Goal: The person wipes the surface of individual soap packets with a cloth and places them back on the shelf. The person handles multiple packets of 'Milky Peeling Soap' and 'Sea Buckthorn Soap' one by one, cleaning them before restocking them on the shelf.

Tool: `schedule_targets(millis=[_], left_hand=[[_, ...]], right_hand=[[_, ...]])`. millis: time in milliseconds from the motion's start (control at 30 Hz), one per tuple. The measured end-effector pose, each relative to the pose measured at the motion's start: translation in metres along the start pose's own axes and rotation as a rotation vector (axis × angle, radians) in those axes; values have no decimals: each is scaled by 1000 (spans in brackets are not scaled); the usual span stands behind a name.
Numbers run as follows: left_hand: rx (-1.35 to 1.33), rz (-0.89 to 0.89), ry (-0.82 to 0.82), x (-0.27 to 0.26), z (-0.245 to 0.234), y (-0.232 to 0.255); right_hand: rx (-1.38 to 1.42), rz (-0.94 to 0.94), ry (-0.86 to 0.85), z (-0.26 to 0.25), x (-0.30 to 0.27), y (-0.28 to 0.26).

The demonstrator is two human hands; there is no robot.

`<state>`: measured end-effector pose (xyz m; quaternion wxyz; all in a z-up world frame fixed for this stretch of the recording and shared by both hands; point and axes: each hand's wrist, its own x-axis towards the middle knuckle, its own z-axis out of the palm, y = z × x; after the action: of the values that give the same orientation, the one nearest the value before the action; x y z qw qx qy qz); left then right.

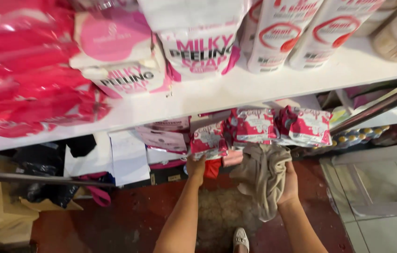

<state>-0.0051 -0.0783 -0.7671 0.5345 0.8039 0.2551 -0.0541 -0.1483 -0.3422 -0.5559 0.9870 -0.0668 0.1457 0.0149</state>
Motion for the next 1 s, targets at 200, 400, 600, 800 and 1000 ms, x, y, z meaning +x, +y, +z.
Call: schedule_targets(millis=[200, 400, 600, 800, 1000], left_hand=[[68, -76, 94, -1, 0, 35], [-126, -6, 57, 0, 4, 54], [-78, -250, -116, 6, -2, 76], [-520, -470, -380, -25, -43, 109], [-701, -392, -678, -101, -80, 119]], right_hand=[[-93, 113, 154, -9, -3, 28], [-110, 150, 231, -6, -13, 40], [-119, 197, 187, -4, -18, 35], [-174, 96, 113, 13, -11, 20], [-419, -42, 108, 90, -6, 19]])
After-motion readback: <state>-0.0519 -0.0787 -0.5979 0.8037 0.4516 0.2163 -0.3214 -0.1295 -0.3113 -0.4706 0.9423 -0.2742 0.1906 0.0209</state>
